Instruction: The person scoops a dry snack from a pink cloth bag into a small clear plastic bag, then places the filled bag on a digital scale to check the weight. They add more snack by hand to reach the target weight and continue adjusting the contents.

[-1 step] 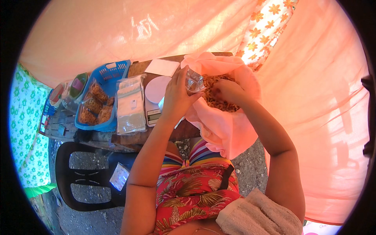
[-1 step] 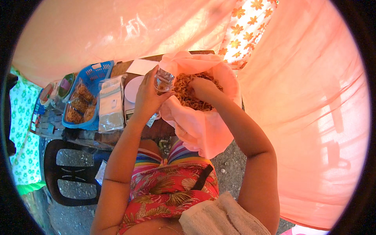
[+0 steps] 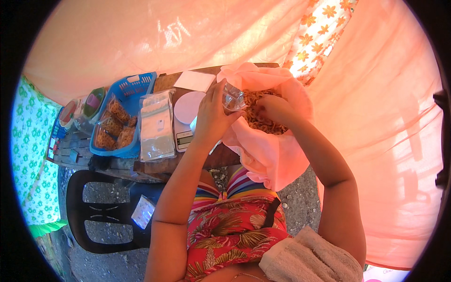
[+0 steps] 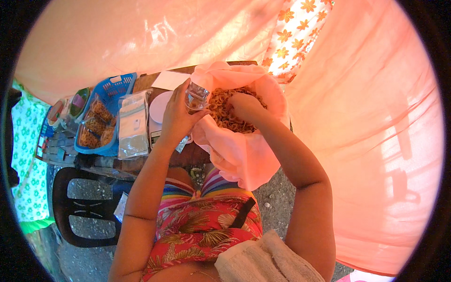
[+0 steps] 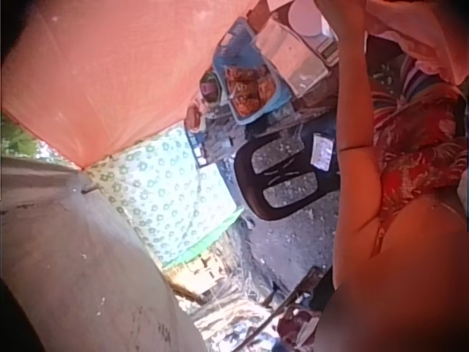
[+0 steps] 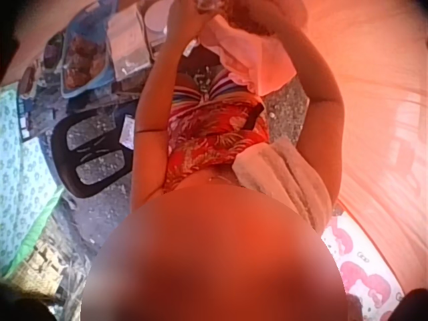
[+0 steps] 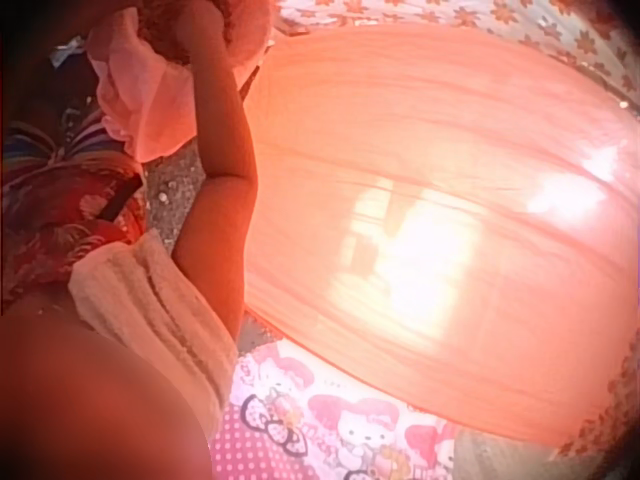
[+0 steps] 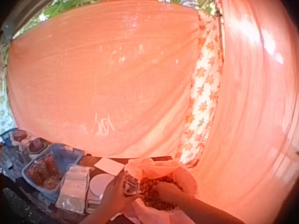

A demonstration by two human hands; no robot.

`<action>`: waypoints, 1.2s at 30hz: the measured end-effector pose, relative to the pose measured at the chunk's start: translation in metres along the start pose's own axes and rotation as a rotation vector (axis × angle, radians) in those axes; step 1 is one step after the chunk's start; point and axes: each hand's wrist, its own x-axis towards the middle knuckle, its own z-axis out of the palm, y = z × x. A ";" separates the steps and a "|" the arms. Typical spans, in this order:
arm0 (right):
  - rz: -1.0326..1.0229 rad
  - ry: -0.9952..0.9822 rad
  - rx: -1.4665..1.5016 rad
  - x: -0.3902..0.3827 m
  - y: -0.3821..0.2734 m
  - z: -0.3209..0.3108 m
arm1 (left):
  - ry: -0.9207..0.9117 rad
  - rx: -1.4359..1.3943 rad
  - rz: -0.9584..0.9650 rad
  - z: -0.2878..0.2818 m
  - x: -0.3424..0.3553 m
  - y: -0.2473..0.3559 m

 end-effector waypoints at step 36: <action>-0.026 -0.005 0.046 -0.009 -0.016 -0.026 | -0.006 0.010 0.043 0.011 -0.004 0.002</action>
